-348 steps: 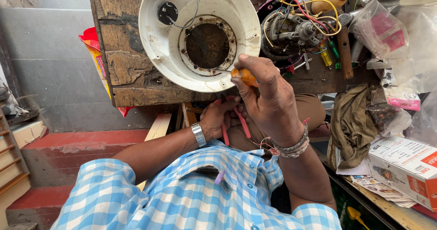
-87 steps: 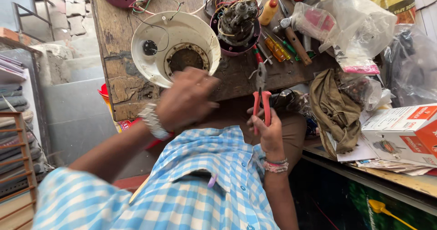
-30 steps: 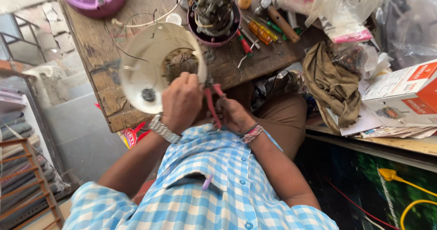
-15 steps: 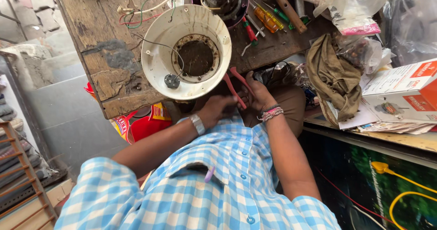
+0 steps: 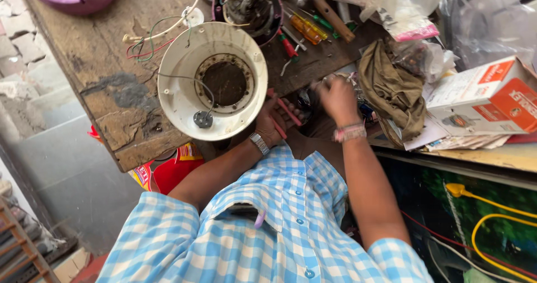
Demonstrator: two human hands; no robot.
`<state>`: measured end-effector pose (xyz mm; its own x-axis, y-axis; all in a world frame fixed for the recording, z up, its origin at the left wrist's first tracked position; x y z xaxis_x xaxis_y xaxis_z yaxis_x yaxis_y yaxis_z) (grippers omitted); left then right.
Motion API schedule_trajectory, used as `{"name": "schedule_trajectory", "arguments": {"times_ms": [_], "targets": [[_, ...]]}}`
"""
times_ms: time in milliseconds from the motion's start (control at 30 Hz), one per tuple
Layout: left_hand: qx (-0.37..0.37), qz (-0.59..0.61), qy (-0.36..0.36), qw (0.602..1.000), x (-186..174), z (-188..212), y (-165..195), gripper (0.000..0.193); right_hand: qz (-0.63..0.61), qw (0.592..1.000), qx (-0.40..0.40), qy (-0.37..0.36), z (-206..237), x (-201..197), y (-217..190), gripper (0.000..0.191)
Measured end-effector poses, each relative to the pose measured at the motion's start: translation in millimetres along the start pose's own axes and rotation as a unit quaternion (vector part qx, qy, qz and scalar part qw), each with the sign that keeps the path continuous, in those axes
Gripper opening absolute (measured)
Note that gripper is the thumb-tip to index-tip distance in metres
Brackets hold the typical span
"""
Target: The person applies lubricant to a ceiling fan motor, then uses pliers and a screwdriver to adjust wires and components inside the fan housing. The person handles the motor, housing, and tools throughout the clip.
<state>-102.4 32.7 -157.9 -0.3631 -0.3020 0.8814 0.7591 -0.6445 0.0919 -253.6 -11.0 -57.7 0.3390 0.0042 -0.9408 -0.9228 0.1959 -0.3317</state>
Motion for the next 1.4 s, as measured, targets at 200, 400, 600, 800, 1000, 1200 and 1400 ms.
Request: {"name": "schedule_trajectory", "arguments": {"times_ms": [200,400,600,800,1000,1200,1400], "targets": [[0.011,-0.024,0.046,0.999,-4.2,2.1,2.1,0.044,0.04,0.943,-0.23,0.238,-45.1,-59.9,-78.9,0.043],[-0.008,0.007,0.027,1.0,-9.6,1.9,1.1,0.044,0.158,0.937,-0.242,0.197,-60.3,-41.4,-96.5,0.043],[-0.003,-0.009,0.034,0.999,-9.3,4.2,6.0,0.044,-0.125,0.955,-0.194,0.186,-59.8,-82.4,-67.9,0.028],[-0.001,0.005,0.014,1.0,-11.1,2.2,4.2,0.045,-0.241,0.902,-0.28,0.222,-17.5,-161.9,-102.8,0.022],[-0.007,-0.002,0.023,1.0,-23.6,-3.2,2.6,0.047,-0.285,0.856,-0.343,0.261,61.4,-218.9,-148.5,0.036],[0.0,-0.013,0.042,0.999,-26.7,-5.6,0.8,0.049,-0.214,0.871,-0.401,0.187,37.3,-133.1,-202.0,0.031],[-0.001,-0.013,0.047,0.999,-27.0,-3.3,2.5,0.051,-0.227,0.885,-0.376,0.154,30.6,-103.4,-192.2,0.035]]}}
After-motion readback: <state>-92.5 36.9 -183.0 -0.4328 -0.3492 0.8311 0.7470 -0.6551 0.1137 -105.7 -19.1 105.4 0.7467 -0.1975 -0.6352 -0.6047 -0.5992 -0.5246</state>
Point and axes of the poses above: each hand's wrist, its own z-axis away from the middle knuckle, its own x-axis out of the palm, y = z × x, the point moved 9 cm from there along -z, towards the middle knuckle, and after that the axes turned 4 degrees about z, right-handed, at the moved point
